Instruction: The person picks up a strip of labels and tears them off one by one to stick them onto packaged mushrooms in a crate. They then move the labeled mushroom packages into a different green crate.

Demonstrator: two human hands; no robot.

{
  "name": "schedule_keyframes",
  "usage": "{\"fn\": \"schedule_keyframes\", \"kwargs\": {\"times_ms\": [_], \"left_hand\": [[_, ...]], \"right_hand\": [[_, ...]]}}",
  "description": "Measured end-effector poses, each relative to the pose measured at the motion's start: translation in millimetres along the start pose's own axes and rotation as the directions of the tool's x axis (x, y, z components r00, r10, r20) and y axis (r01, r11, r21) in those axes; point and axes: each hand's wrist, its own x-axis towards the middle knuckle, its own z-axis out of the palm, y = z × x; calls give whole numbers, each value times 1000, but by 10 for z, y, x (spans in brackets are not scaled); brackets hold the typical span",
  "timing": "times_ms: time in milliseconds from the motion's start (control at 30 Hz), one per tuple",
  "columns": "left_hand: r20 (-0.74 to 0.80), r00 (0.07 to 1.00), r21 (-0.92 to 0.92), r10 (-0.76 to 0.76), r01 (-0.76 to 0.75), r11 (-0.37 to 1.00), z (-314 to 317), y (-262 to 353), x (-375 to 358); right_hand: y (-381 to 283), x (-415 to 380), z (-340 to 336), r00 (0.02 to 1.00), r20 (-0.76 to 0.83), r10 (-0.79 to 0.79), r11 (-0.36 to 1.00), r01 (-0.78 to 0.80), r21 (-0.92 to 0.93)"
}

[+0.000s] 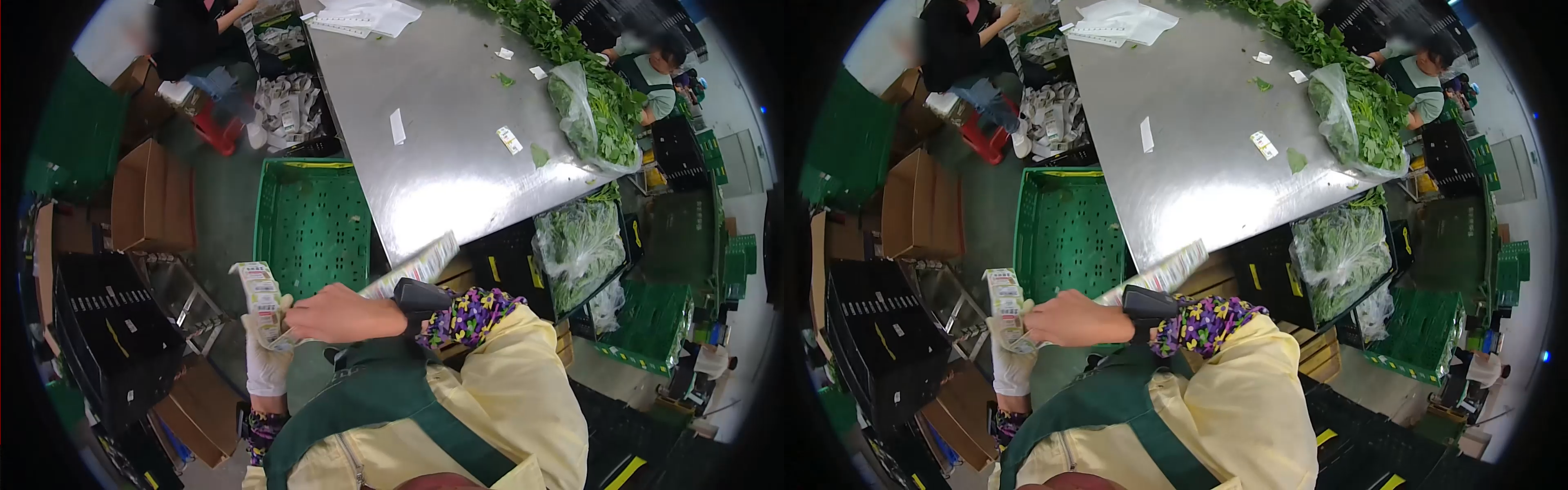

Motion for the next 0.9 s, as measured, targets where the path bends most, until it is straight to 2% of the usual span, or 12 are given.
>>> {"fn": "schedule_keyframes", "kwargs": {"times_ms": [33,133,200,267,333,400,433,500,533,600,667,900], "left_hand": [[-43,998,-18,-40,39,999,-106,-38,-14],[-32,997,-56,-73,71,996,-128,-45,-185],[-31,998,-81,-56,53,995,-65,-9,-261],[8,996,304,91,-89,948,-167,105,-354],[-50,987,419,151,-116,901,-326,237,-490],[-25,968,377,249,-221,900,-438,389,-695],[5,956,281,293,-282,917,-585,438,-788],[-70,910,267,408,-377,887,-709,567,-1049],[-113,874,259,473,-434,863,-795,629,-1185],[-174,829,224,532,-493,841,-1095,714,-1431],[-237,787,152,569,-549,822,-1422,757,-1664],[-528,611,73,590,-659,749,-2308,680,-2601]], "right_hand": [[-50,-38,84,998,19,54,996,-55,69],[-218,-99,370,991,-61,119,993,-118,27],[-227,-143,562,993,-105,62,998,-65,-21],[-300,-105,655,992,-80,97,958,-115,-264],[-402,-66,765,992,-105,68,962,-93,-257],[-585,-3,859,989,-124,77,990,-91,-110],[-715,57,886,995,-91,30,995,-39,-96],[-996,137,962,978,-106,182,982,-187,-41],[-1057,150,1050,986,-76,146,988,-149,-39],[-1124,192,1225,970,-88,225,972,-230,-49],[-1189,284,1330,956,165,244,970,-237,-61],[-1827,740,1928,937,340,74,971,-145,188]]}}
